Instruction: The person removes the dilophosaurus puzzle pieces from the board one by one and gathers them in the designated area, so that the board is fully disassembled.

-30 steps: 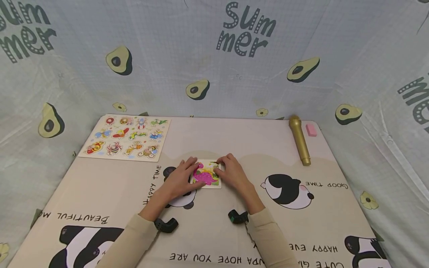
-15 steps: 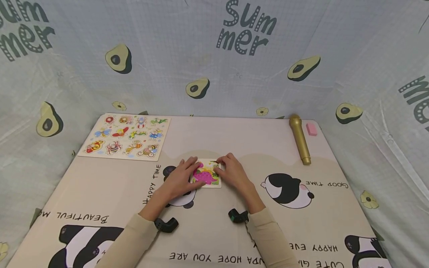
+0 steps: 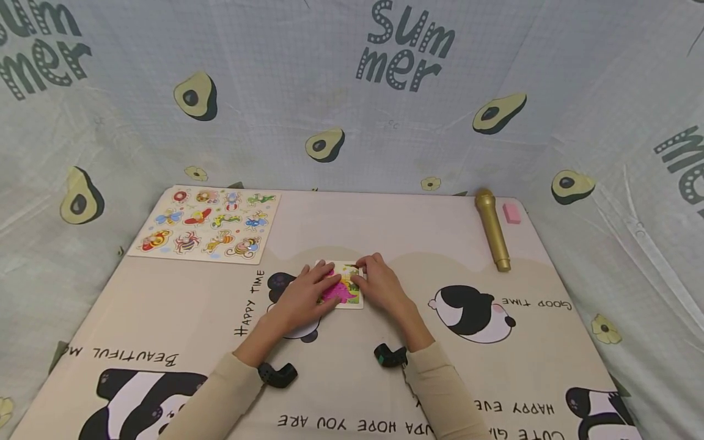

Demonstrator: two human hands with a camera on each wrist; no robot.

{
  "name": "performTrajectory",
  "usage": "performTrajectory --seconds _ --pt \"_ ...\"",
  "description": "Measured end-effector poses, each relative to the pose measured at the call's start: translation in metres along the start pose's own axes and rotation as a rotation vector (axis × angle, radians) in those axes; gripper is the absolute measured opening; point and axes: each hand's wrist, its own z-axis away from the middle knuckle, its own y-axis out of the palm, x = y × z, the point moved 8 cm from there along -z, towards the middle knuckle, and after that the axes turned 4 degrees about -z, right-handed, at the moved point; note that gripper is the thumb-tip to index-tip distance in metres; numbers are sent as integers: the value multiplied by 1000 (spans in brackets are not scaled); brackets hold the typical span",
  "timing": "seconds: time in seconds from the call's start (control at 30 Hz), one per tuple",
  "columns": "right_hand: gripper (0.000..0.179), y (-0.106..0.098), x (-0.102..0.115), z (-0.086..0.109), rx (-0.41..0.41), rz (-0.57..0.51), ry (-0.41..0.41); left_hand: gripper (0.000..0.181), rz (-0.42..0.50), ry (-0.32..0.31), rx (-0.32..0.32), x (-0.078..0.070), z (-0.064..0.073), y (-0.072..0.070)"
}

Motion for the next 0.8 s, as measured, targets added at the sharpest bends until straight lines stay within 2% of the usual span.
performTrajectory --seconds 0.23,0.63,0.8 --pt "34 -1 2 0 -4 -1 -21 56 -14 11 -4 -3 0 -2" --pt "33 -3 5 1 -29 -15 -52 56 -54 22 63 -11 0 -2" --pt "32 -4 4 1 -39 -27 -57 53 -66 27 40 -13 0 -3"
